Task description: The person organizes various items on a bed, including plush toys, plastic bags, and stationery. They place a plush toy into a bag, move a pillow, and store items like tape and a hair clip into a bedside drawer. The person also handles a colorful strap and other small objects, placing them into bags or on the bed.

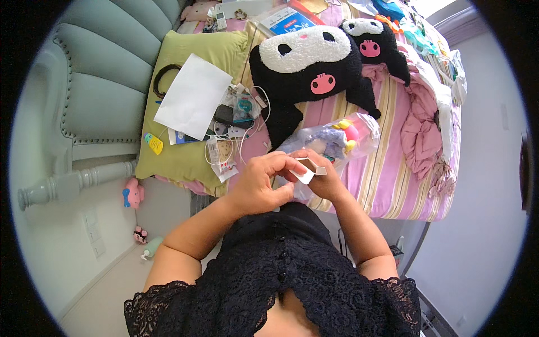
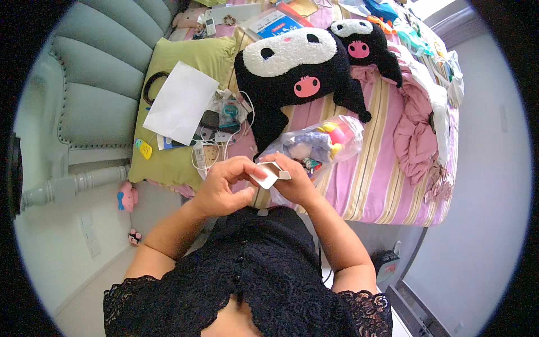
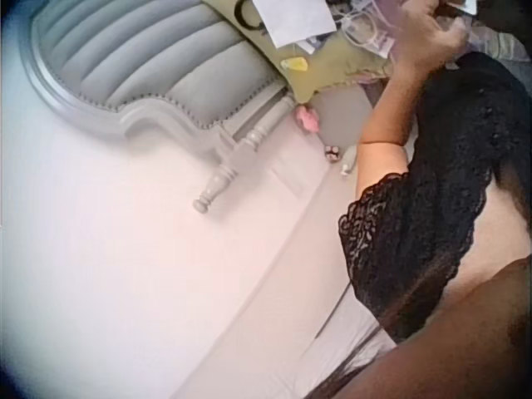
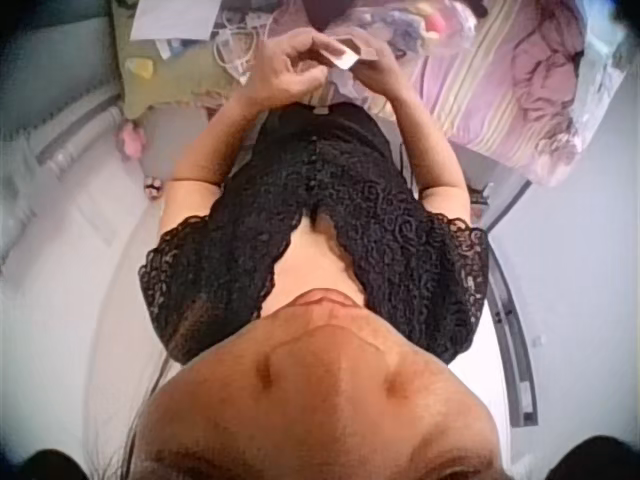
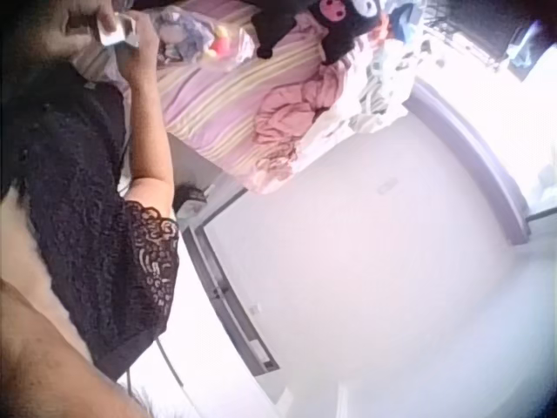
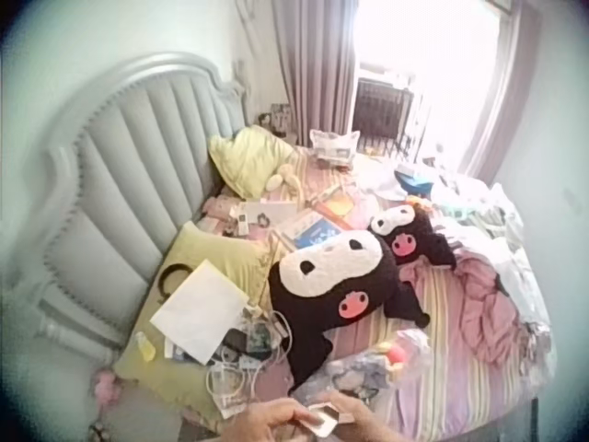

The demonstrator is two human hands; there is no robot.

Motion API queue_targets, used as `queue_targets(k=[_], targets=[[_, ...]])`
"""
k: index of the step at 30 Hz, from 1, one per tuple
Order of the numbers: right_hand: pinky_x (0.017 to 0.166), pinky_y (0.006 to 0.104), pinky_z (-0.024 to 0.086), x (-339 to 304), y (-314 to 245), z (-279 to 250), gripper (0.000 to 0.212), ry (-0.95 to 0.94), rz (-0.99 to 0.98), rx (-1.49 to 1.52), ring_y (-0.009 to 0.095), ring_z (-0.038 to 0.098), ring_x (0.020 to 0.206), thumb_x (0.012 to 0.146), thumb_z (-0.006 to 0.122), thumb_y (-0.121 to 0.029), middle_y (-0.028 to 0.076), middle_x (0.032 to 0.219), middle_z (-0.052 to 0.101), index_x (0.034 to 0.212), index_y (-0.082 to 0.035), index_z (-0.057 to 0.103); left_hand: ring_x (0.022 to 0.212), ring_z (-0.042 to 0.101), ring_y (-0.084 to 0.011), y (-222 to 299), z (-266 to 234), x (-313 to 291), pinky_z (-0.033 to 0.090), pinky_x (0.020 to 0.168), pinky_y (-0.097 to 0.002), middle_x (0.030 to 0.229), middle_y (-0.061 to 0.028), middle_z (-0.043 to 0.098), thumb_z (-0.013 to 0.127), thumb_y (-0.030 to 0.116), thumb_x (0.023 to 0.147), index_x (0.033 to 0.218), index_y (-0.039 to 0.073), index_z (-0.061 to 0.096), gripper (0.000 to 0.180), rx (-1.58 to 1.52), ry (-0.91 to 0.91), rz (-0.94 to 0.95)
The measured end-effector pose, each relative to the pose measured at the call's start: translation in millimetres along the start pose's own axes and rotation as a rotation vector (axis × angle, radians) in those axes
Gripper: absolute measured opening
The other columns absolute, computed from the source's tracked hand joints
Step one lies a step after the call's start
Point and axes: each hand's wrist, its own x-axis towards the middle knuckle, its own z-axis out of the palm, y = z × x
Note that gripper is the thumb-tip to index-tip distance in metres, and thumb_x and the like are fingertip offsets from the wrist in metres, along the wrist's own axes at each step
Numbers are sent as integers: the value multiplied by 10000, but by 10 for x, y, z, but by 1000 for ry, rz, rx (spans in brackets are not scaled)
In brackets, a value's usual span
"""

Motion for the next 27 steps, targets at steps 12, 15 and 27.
queue_targets(k=[12,15,27], targets=[[645,318,431,-869,250,-449,156,527,401,752,162,499,663,896,550,-91,56,731,513,1019,4,533,762,556,-77,-1754,-132,-56,466,708,-227,846,-17,592,600,86,843,1092,22,557,261,67,665,-235],[631,329,420,-716,253,-419,188,587,419,859,169,483,638,880,572,-121,58,717,493,1016,-2,521,723,594,-126,-2475,-984,351,483,688,-259,821,-45,631,605,142,835,1046,18,592,245,72,992,-274],[677,339,451,-729,421,-222,348,618,429,588,192,535,687,787,660,-158,88,790,547,1057,5,514,840,624,-374,-3308,-2152,1348,469,739,-430,910,-170,663,747,217,697,1015,41,600,393,651,783,-653]])
